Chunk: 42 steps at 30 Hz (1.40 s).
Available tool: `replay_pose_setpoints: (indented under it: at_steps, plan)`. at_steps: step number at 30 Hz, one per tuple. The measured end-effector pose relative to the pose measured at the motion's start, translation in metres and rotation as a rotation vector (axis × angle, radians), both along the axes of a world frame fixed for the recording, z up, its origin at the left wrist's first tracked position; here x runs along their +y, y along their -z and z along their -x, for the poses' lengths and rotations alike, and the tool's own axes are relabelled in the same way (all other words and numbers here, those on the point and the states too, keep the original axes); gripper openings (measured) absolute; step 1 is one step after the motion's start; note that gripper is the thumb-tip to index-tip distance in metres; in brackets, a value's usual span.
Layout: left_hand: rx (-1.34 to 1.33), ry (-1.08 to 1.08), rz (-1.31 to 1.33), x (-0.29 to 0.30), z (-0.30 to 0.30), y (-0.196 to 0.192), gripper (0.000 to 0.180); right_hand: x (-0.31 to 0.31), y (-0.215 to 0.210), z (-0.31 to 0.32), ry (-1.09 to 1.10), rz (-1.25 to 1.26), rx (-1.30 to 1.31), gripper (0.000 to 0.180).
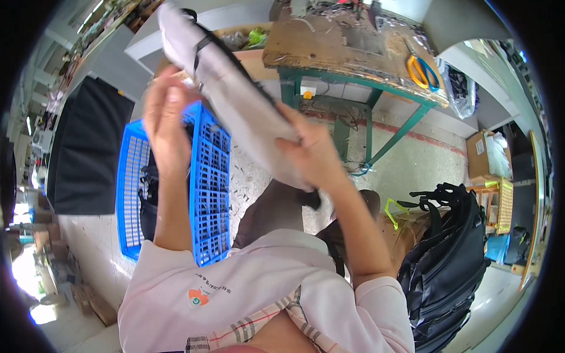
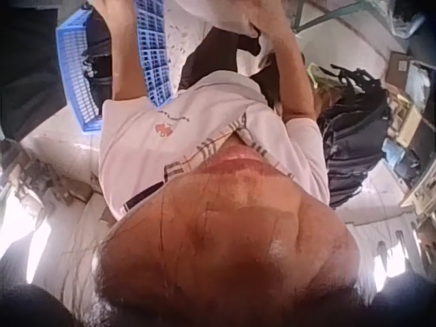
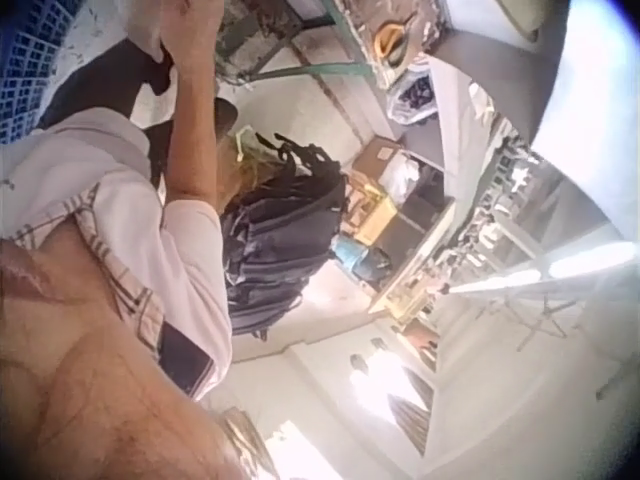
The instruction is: Inspecting and checking backpacks for quality control in a factory setting.
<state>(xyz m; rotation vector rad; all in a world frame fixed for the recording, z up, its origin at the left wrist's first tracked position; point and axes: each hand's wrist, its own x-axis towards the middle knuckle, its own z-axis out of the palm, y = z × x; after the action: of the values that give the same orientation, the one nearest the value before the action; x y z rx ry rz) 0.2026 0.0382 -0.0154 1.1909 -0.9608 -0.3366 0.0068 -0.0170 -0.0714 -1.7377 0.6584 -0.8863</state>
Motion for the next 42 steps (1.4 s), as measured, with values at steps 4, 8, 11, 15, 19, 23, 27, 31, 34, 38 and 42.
replay_pose_setpoints:
  at_steps: [4, 8, 11, 15, 19, 23, 27, 31, 34, 38, 42]
  plan:
    - [-0.099, -0.227, -0.283, -0.032, -0.111, 0.038, 0.063, -0.037, -0.014, 0.04, -0.198, -0.257, -0.208, 0.041]
    - [0.555, 0.494, -0.316, -0.069, -0.094, 0.073, 0.05, -0.063, -0.017, 0.067, -0.147, -0.336, -0.163, 0.034]
    - [0.499, 0.402, -0.219, -0.084, -0.079, 0.074, 0.041, -0.08, -0.016, 0.082, -0.058, -0.399, -0.204, 0.032]
    - [0.528, 0.35, -0.169, -0.106, -0.05, 0.06, 0.038, -0.105, -0.011, 0.1, 0.061, -0.491, -0.232, 0.032]
    - [0.531, 0.36, -0.159, -0.12, -0.034, 0.048, 0.038, -0.127, -0.003, 0.112, 0.105, -0.548, -0.28, 0.031]
    - [0.508, 0.343, -0.223, -0.131, -0.028, 0.044, 0.036, -0.143, 0.004, 0.118, 0.145, -0.6, -0.252, 0.03]
    - [0.504, 0.306, -0.228, -0.14, -0.026, 0.045, 0.036, -0.152, 0.005, 0.119, 0.169, -0.59, -0.243, 0.028]
    - [0.521, 0.302, -0.223, -0.146, -0.021, 0.046, 0.036, -0.155, 0.004, 0.126, 0.152, -0.561, -0.222, 0.031]
    - [0.507, 0.296, -0.227, -0.147, -0.018, 0.047, 0.037, -0.152, 0.003, 0.13, 0.17, -0.564, -0.189, 0.031]
    - [0.555, 0.339, -0.234, -0.135, -0.015, 0.053, 0.037, -0.14, 0.005, 0.13, 0.159, -0.571, -0.221, 0.03]
    - [0.556, 0.381, -0.218, -0.13, -0.012, 0.063, 0.034, -0.131, 0.009, 0.135, 0.179, -0.601, -0.248, 0.03]
